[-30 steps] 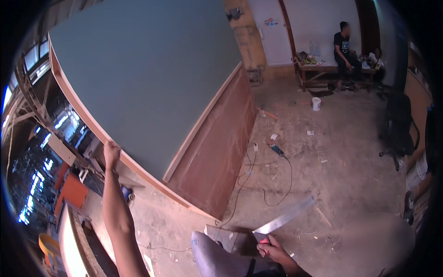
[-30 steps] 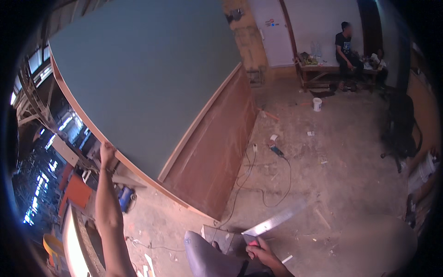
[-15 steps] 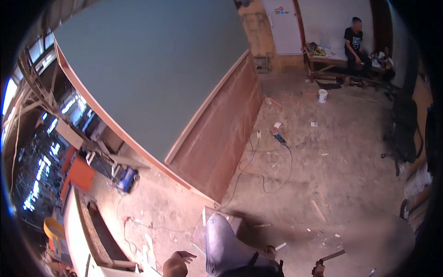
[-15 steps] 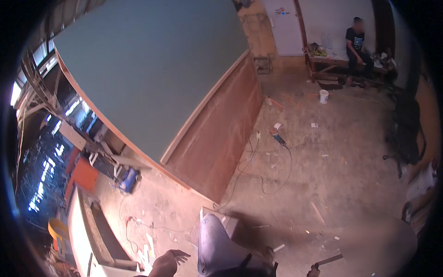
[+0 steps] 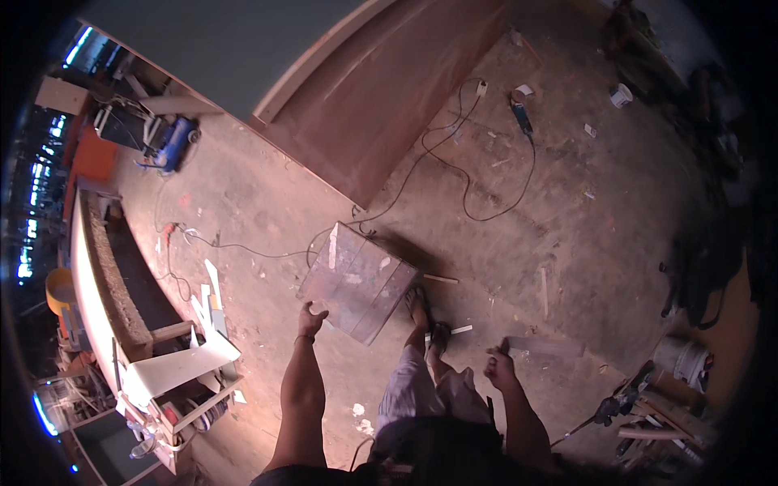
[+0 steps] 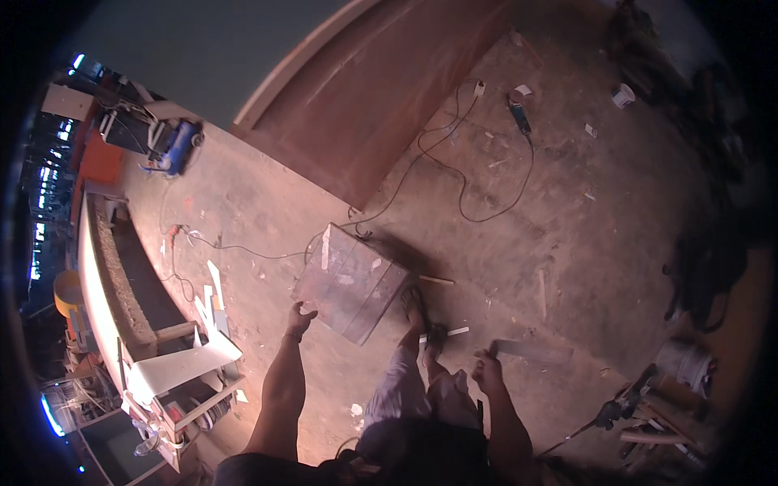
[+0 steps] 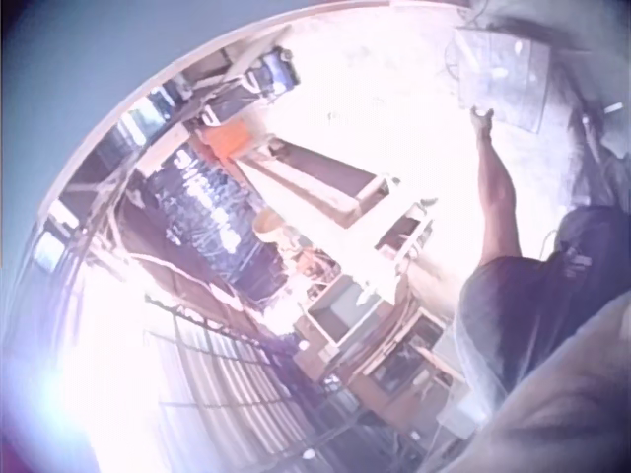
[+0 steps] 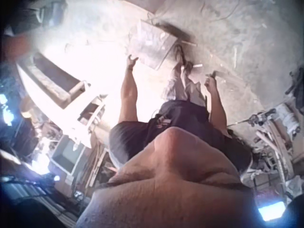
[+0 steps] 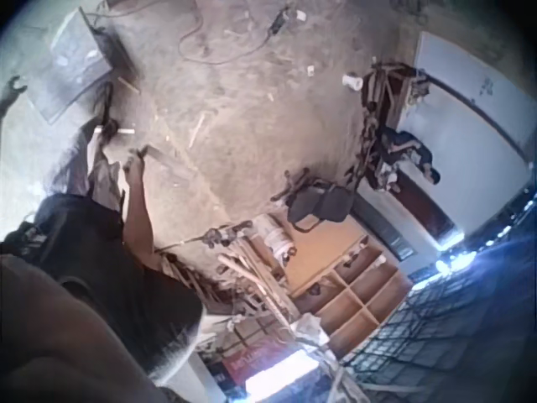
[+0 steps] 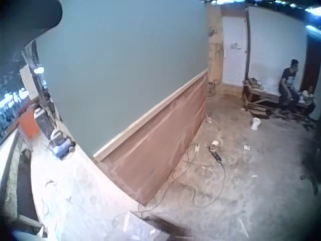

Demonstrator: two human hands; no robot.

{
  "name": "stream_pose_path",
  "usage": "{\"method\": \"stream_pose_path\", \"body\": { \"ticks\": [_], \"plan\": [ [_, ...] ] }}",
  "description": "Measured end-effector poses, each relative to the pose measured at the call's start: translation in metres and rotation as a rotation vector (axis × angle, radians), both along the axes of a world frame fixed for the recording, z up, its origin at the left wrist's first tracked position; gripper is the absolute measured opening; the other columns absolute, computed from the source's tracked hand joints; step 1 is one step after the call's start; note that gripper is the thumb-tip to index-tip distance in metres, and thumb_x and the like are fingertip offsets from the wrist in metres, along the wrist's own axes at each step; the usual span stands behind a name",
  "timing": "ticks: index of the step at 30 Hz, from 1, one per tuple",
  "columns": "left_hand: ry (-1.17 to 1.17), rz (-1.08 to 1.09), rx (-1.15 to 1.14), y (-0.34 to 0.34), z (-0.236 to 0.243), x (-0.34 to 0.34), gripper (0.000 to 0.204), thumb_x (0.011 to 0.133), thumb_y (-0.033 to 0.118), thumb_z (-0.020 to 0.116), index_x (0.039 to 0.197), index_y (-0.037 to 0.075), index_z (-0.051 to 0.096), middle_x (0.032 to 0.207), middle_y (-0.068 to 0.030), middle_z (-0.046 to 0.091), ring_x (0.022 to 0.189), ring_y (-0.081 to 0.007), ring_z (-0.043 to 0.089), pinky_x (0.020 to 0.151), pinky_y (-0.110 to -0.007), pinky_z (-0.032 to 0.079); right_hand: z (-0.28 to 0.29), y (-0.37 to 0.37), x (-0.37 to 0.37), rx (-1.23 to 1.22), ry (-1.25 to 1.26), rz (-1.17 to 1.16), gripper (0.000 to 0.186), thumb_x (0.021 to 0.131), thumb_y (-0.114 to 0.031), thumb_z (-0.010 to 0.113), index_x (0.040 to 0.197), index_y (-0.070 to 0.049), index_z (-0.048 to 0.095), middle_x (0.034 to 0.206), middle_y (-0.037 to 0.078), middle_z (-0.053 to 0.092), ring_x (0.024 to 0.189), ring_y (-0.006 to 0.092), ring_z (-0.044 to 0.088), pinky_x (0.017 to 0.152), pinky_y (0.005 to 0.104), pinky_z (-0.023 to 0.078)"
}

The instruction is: The person trims the excess edge of a laminate sheet on a wooden cabinet using a square tool. The person then picks up a loose piece of wood and places it on the floor.

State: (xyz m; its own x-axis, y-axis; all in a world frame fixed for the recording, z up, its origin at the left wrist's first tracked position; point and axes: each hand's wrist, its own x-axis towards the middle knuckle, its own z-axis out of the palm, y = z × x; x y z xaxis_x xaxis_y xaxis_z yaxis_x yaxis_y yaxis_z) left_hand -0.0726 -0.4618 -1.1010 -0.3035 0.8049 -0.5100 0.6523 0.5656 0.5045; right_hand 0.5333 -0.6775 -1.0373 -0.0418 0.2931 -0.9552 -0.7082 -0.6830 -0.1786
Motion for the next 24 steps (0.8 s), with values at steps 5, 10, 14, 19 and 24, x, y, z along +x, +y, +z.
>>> {"method": "stream_pose_path", "body": {
  "ticks": [5,10,14,19,24],
  "plan": [
    [0.072,0.225,0.115,0.041,-0.084,-0.012,0.106,0.070,0.032,0.096,0.154,-0.005,0.043,0.152,-0.0336,0.049,0.143,-0.0445,0.048,0.119,-0.047,0.042,-0.064,0.148,-0.117,-0.034,-0.104,0.137,0.030,0.103,-0.031,0.069,0.127,-0.014,0.064,0.105,0.007,0.064,0.084,0.0246,0.071,0.067,0.0334,0.058],
    [0.321,0.152,0.064,0.054,-0.140,-0.041,0.114,0.069,0.046,0.097,0.156,-0.002,0.042,0.155,-0.0316,0.046,0.148,-0.0444,0.042,0.122,-0.048,0.038,-0.155,0.222,-0.186,-0.001,-0.194,0.229,0.045,0.105,-0.039,0.068,0.143,-0.019,0.055,0.120,0.009,0.066,0.092,0.0258,0.072,0.069,0.0325,0.057],
    [0.127,0.066,0.037,0.102,-0.162,-0.061,0.102,0.067,0.046,0.098,0.146,-0.002,0.054,0.139,-0.0244,0.061,0.130,-0.0387,0.057,0.108,-0.046,0.049,-0.228,0.236,-0.216,-0.086,-0.237,0.279,0.044,0.105,-0.052,0.065,0.129,-0.016,0.057,0.117,0.007,0.067,0.086,0.0204,0.069,0.068,0.0341,0.054],
    [-0.150,0.095,-0.057,0.144,-0.154,-0.059,0.062,0.062,0.024,0.101,0.108,0.000,0.066,0.092,-0.0107,0.073,0.084,-0.0245,0.069,0.079,-0.038,0.056,-0.261,0.235,-0.230,-0.110,-0.179,0.247,0.036,0.110,-0.046,0.057,0.102,-0.011,0.055,0.078,0.001,0.055,0.058,0.0134,0.054,0.051,0.0313,0.045],
    [-0.040,0.013,-0.054,0.148,-0.130,-0.046,0.049,0.056,0.015,0.103,0.087,0.002,0.067,0.083,-0.0083,0.073,0.074,-0.0202,0.067,0.072,-0.036,0.056,-0.246,0.242,-0.220,-0.096,-0.329,0.571,0.043,0.112,-0.050,0.050,0.107,-0.007,0.058,0.072,0.001,0.053,0.057,0.0143,0.055,0.049,0.0314,0.045]
  ]
}}
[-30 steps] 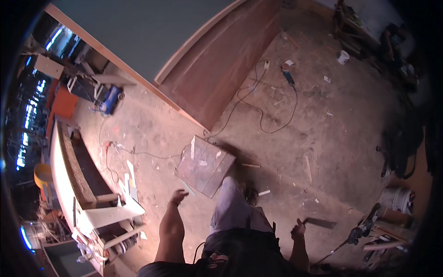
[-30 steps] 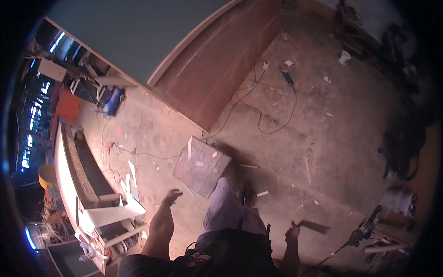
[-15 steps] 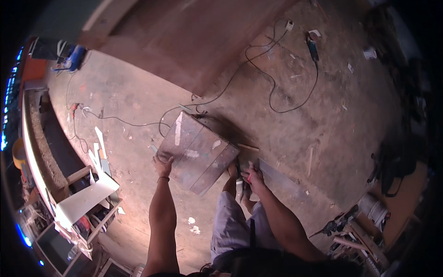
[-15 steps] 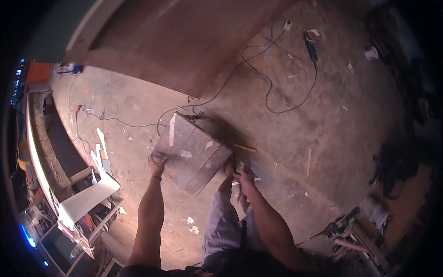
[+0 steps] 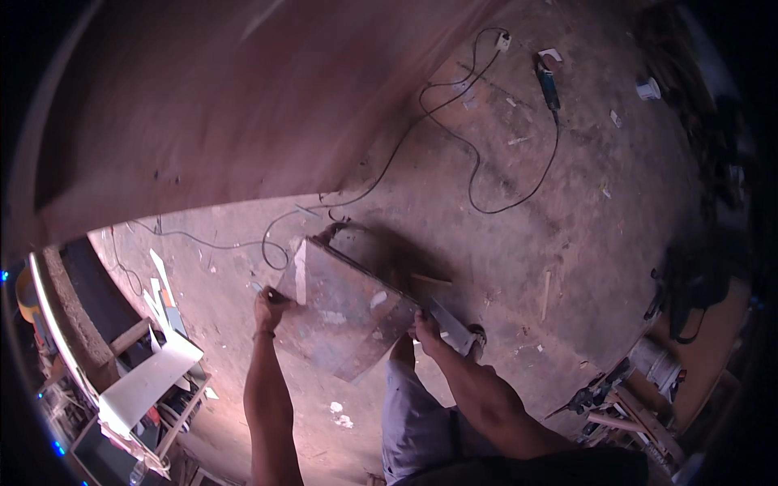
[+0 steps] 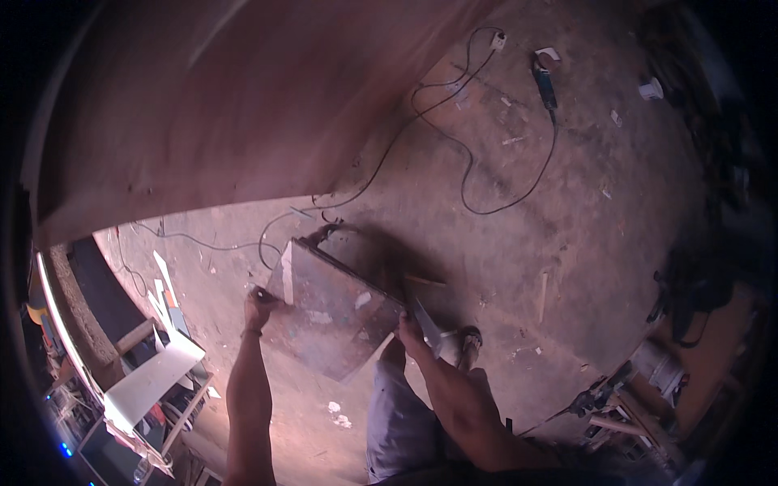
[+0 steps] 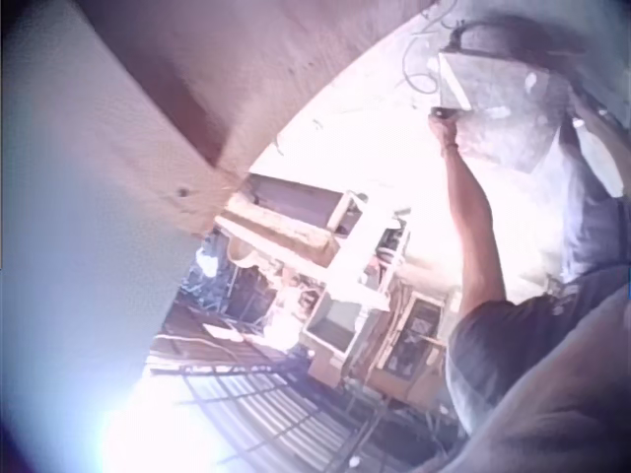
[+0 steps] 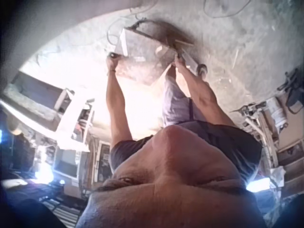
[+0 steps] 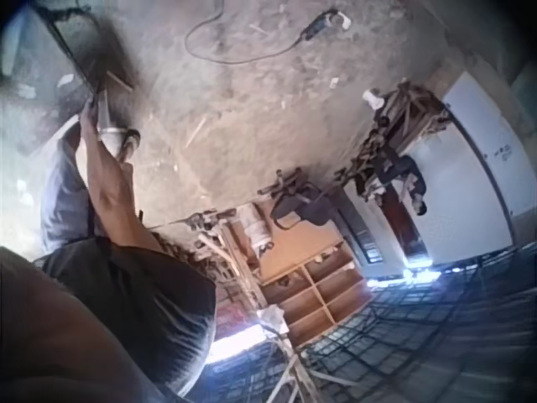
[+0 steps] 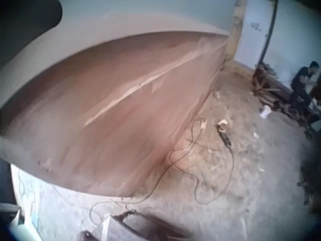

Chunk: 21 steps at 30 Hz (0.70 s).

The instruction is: The person trims the excess edge of a laminate sheet on a wooden cabinet using a square tool. The person then picks up a loose piece of wood and places it on the floor.

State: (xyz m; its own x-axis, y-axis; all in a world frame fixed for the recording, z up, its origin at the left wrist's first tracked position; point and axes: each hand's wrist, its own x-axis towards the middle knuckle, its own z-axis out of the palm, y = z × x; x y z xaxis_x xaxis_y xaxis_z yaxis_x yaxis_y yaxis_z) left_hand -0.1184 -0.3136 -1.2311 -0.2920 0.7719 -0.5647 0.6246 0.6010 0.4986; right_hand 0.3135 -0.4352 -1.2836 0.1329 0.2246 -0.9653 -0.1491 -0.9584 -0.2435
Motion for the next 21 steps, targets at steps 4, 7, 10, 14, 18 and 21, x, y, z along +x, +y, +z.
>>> {"method": "stream_pose_path", "body": {
  "ticks": [4,7,10,14,18,21],
  "plan": [
    [-0.102,0.044,0.144,-0.012,0.036,0.060,0.063,0.052,0.030,0.105,0.094,0.001,0.067,0.088,-0.0086,0.065,0.079,-0.0227,0.063,0.073,-0.038,0.052,0.026,-0.022,0.059,0.120,-0.214,0.069,0.054,0.110,-0.059,0.047,0.104,-0.007,0.060,0.067,0.002,0.051,0.057,0.0126,0.054,0.051,0.0344,0.044],
    [-0.007,-0.050,0.166,-0.002,0.079,0.105,0.073,0.055,0.036,0.107,0.101,-0.002,0.065,0.093,-0.0028,0.063,0.083,-0.0151,0.059,0.076,-0.032,0.052,0.075,0.004,0.107,0.122,-0.122,-0.170,0.047,0.109,-0.056,0.054,0.107,-0.009,0.058,0.074,0.001,0.056,0.060,0.0114,0.058,0.054,0.0320,0.051],
    [-0.027,-0.088,0.173,0.047,0.118,0.168,0.073,0.057,0.034,0.107,0.106,-0.002,0.065,0.095,-0.0018,0.062,0.084,-0.0138,0.058,0.076,-0.031,0.051,0.140,0.044,0.152,0.173,-0.212,-0.291,0.039,0.110,-0.049,0.057,0.098,-0.012,0.054,0.075,-0.001,0.054,0.058,0.0106,0.057,0.055,0.0298,0.056],
    [-0.187,-0.045,0.238,0.107,0.132,0.249,0.070,0.059,0.024,0.107,0.108,-0.001,0.065,0.093,-0.0002,0.063,0.083,-0.0126,0.059,0.075,-0.030,0.052,0.157,0.079,0.241,0.272,-0.160,-0.387,0.058,0.106,-0.059,0.058,0.126,-0.005,0.061,0.075,-0.001,0.054,0.061,0.0091,0.056,0.058,0.0265,0.051],
    [-0.346,0.007,0.307,0.190,0.120,0.357,0.067,0.058,0.020,0.107,0.106,0.000,0.066,0.091,0.0003,0.064,0.082,-0.0126,0.060,0.074,-0.029,0.054,0.120,0.142,0.337,0.309,-0.303,-0.304,0.057,0.107,-0.060,0.054,0.119,-0.005,0.062,0.078,0.002,0.057,0.061,0.0117,0.056,0.056,0.0310,0.049],
    [-0.338,-0.061,0.324,0.248,0.087,0.392,0.065,0.059,0.025,0.107,0.106,-0.002,0.070,0.092,-0.0006,0.065,0.082,-0.0122,0.061,0.073,-0.030,0.052,0.100,0.205,0.389,0.334,-0.304,-0.315,0.042,0.107,-0.053,0.060,0.112,-0.011,0.060,0.076,-0.002,0.051,0.055,0.0084,0.049,0.046,0.0260,0.041]
  ]
}}
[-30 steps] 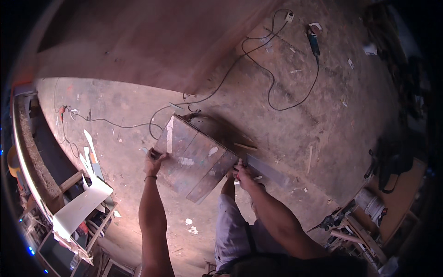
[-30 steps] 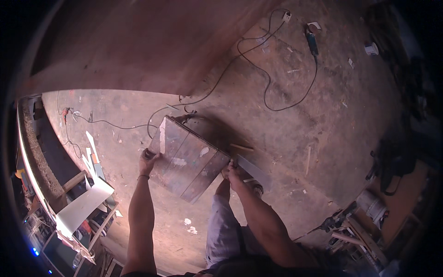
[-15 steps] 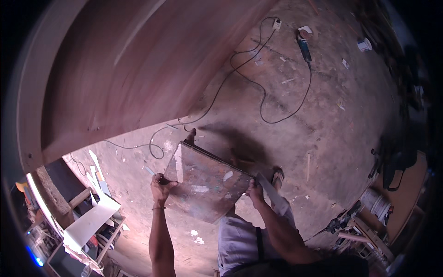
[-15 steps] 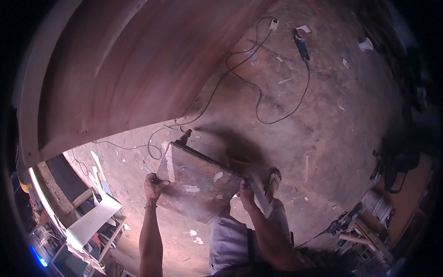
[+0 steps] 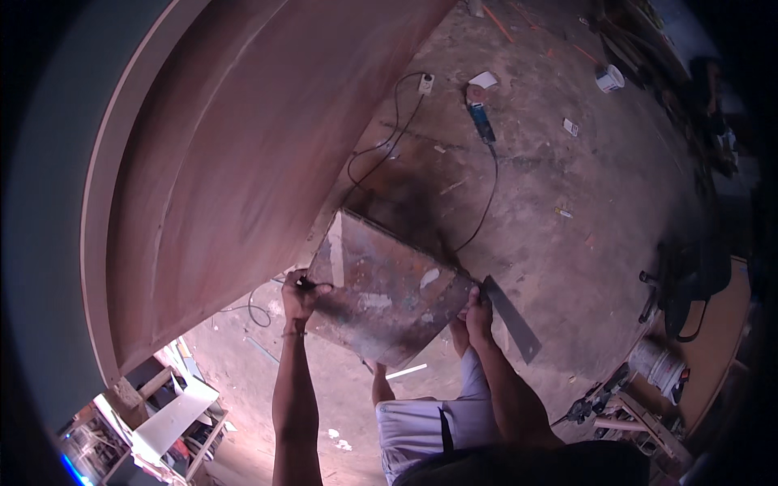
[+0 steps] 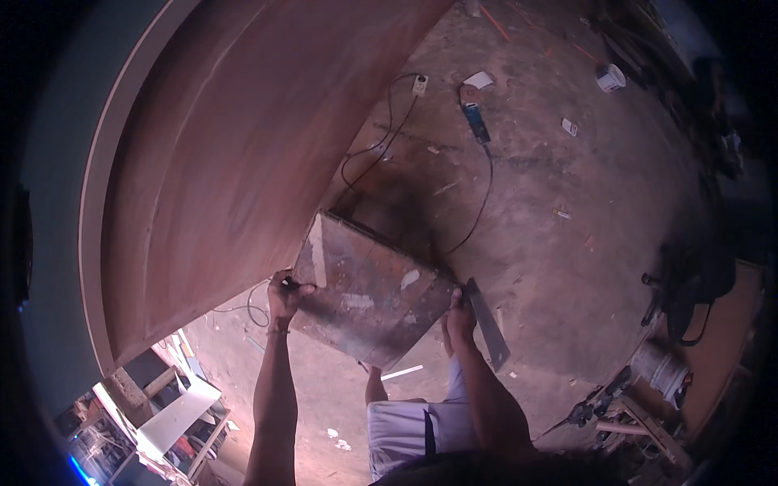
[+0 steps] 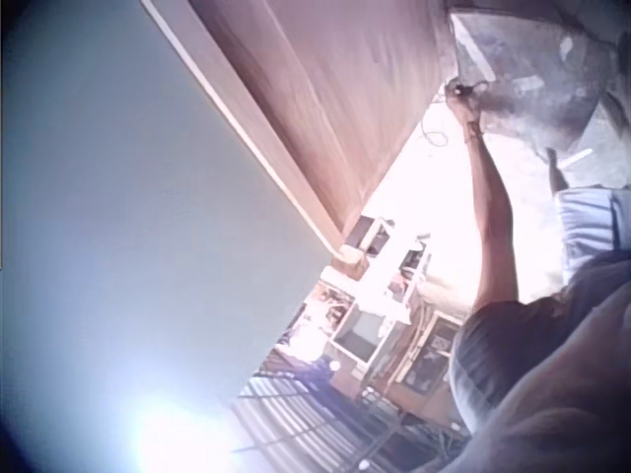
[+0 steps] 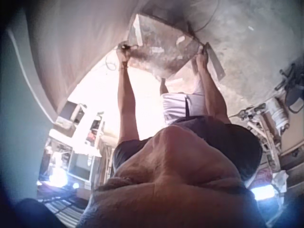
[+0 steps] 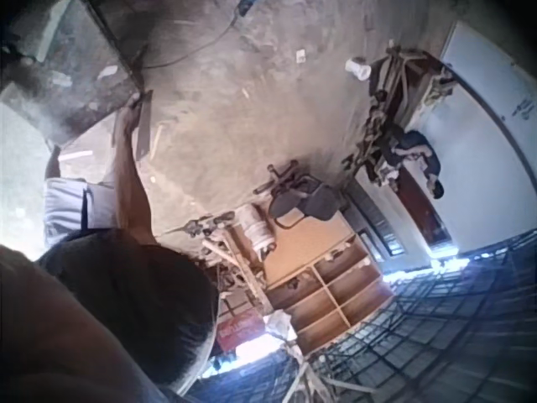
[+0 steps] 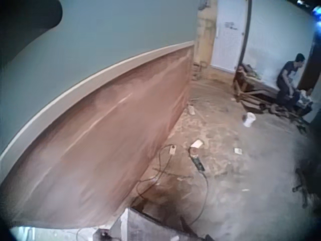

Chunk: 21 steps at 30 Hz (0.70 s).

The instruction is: The person trims the excess edge of a laminate sheet on a wooden cabinet using a square tool. The person then picks up a loose piece of wood and places it on the floor.

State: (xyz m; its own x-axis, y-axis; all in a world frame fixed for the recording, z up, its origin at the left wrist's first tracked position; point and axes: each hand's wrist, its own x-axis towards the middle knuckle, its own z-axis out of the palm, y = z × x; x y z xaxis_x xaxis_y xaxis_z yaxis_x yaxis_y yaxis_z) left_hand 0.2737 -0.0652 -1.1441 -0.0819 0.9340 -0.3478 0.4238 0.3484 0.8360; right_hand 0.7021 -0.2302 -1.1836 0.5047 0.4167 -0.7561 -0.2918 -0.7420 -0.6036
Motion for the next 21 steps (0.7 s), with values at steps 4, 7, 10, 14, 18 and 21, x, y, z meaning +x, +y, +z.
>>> {"method": "stream_pose_path", "body": {
  "ticks": [4,7,10,14,18,21],
  "plan": [
    [0.178,-0.157,0.124,0.077,-0.048,0.070,0.059,0.062,0.030,0.106,0.101,0.000,0.074,0.090,-0.0013,0.067,0.081,-0.0103,0.061,0.072,-0.031,0.051,-0.035,0.069,0.075,-0.043,-0.272,0.174,0.055,0.108,-0.056,0.054,0.127,-0.005,0.061,0.087,0.005,0.067,0.058,0.0139,0.062,0.049,0.0290,0.051],
    [-0.012,-0.197,0.002,0.121,-0.076,0.101,0.052,0.063,0.025,0.104,0.100,0.000,0.077,0.086,-0.0008,0.069,0.078,-0.0102,0.061,0.073,-0.032,0.051,-0.073,0.097,0.110,-0.125,-0.322,0.215,0.058,0.109,-0.056,0.051,0.132,-0.004,0.061,0.091,0.010,0.072,0.059,0.0182,0.068,0.049,0.0314,0.056],
    [0.000,-0.163,-0.068,0.148,-0.086,0.138,0.046,0.066,0.016,0.100,0.103,0.000,0.079,0.085,-0.0007,0.072,0.076,-0.0120,0.062,0.073,-0.032,0.052,-0.103,0.122,0.137,-0.167,-0.340,0.244,0.055,0.110,-0.053,0.050,0.132,-0.004,0.061,0.091,0.012,0.073,0.059,0.0202,0.070,0.046,0.0330,0.057],
    [-0.006,-0.018,-0.006,0.159,-0.102,0.125,0.048,0.063,0.014,0.099,0.102,-0.002,0.075,0.085,-0.0049,0.069,0.079,-0.0169,0.062,0.075,-0.035,0.052,-0.095,0.166,0.106,-0.261,-0.224,0.313,0.069,0.108,-0.062,0.043,0.133,-0.001,0.064,0.115,0.024,0.071,0.102,0.0400,0.066,0.085,0.0499,0.052],
    [0.233,-0.113,-0.073,0.159,-0.106,0.149,0.065,0.066,0.015,0.098,0.124,-0.002,0.073,0.095,-0.0080,0.070,0.089,-0.0193,0.064,0.085,-0.036,0.053,-0.100,0.154,0.121,-0.392,-0.170,0.282,0.075,0.106,-0.067,0.039,0.134,-0.002,0.065,0.125,0.028,0.072,0.121,0.0500,0.065,0.103,0.0576,0.050],
    [0.231,-0.116,-0.088,0.152,-0.127,0.123,0.076,0.068,0.016,0.098,0.137,0.000,0.069,0.102,-0.0091,0.068,0.094,-0.0212,0.064,0.089,-0.037,0.053,-0.116,0.156,0.122,-0.374,-0.262,0.408,0.063,0.108,-0.058,0.046,0.131,-0.002,0.064,0.097,0.019,0.073,0.085,0.0353,0.071,0.070,0.0436,0.056]
  ]
}}
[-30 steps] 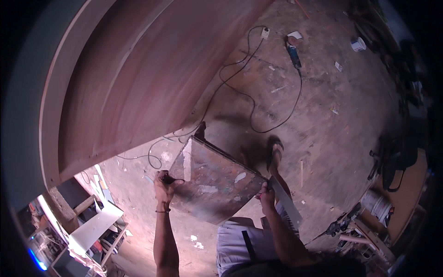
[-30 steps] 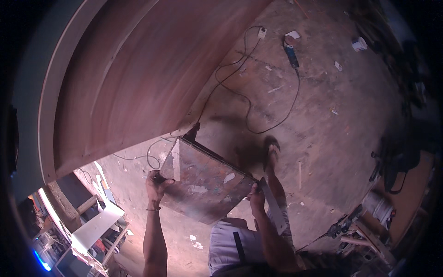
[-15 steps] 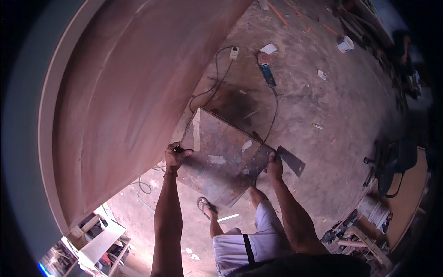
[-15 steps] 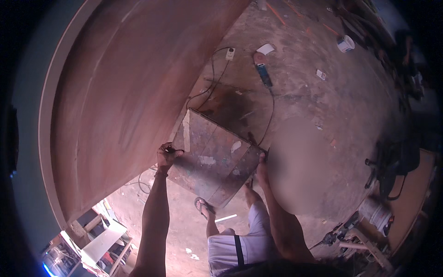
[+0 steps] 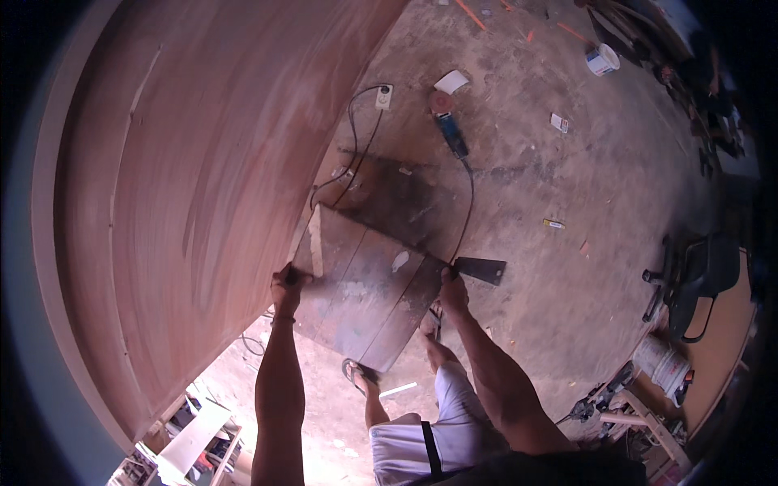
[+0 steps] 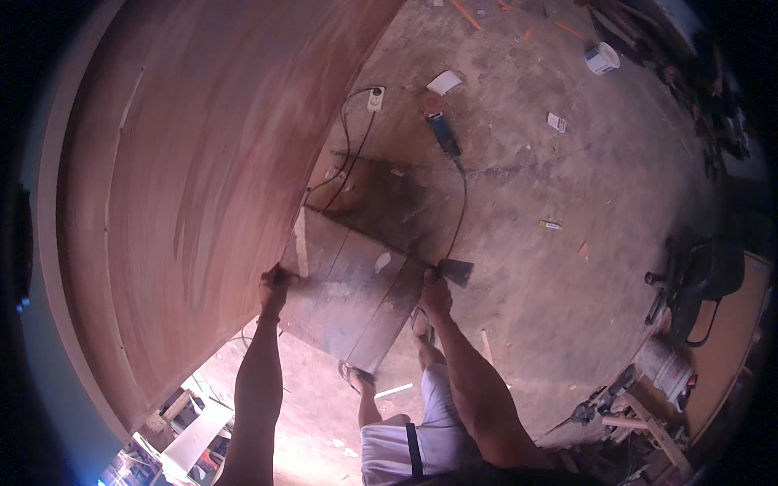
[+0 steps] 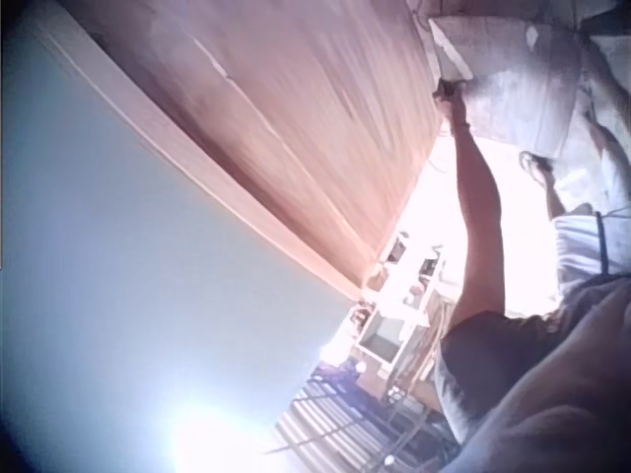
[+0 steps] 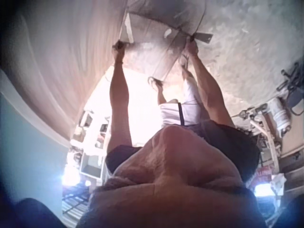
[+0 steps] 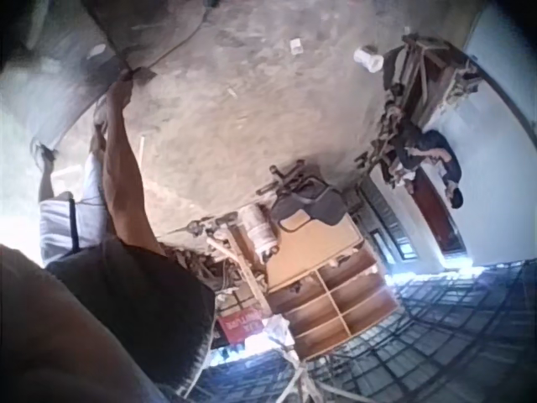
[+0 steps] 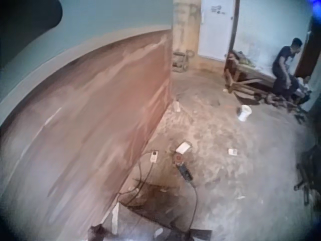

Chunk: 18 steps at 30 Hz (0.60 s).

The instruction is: The person trims the excess edge of a laminate sheet on a wooden cabinet using a square tool. The person then picks up a loose piece of wood and places it on the floor.

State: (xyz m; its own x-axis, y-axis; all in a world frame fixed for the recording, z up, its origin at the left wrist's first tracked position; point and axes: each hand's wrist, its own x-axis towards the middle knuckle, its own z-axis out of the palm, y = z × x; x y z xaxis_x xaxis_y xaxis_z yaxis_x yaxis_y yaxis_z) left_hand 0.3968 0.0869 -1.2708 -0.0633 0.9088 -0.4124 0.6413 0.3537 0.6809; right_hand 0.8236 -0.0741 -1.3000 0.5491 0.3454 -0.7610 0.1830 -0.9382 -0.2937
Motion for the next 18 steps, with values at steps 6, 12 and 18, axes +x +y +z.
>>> {"method": "stream_pose_path", "body": {
  "ticks": [6,12,18],
  "plan": [
    [0.334,-0.073,-0.028,-0.031,0.026,-0.008,0.102,0.079,0.032,0.092,0.164,0.008,0.040,0.132,-0.0194,0.059,0.119,-0.0339,0.061,0.100,-0.044,0.051,0.003,-0.007,-0.016,0.171,0.101,0.002,0.055,0.108,-0.056,0.053,0.120,-0.004,0.066,0.073,0.012,0.068,0.063,0.0300,0.072,0.047,0.0397,0.053],
    [0.342,-0.099,0.234,-0.060,0.122,0.069,0.099,0.085,0.026,0.086,0.166,0.010,0.031,0.161,-0.0328,0.035,0.149,-0.0501,0.036,0.121,-0.057,0.034,0.045,-0.075,0.031,0.117,0.450,-0.526,0.046,0.104,-0.056,0.062,0.113,-0.011,0.067,0.059,0.002,0.046,0.045,0.0185,0.048,0.041,0.0370,0.039],
    [0.284,0.079,0.343,-0.109,0.356,0.074,0.074,0.083,0.008,0.084,0.151,0.007,0.055,0.157,-0.0247,0.047,0.149,-0.0446,0.041,0.123,-0.052,0.034,0.110,-0.241,0.124,-0.373,0.577,-0.622,0.071,0.084,-0.027,0.080,0.147,-0.007,0.054,0.129,0.019,0.063,0.070,0.0266,0.065,0.044,0.0419,0.048]
  ]
}}
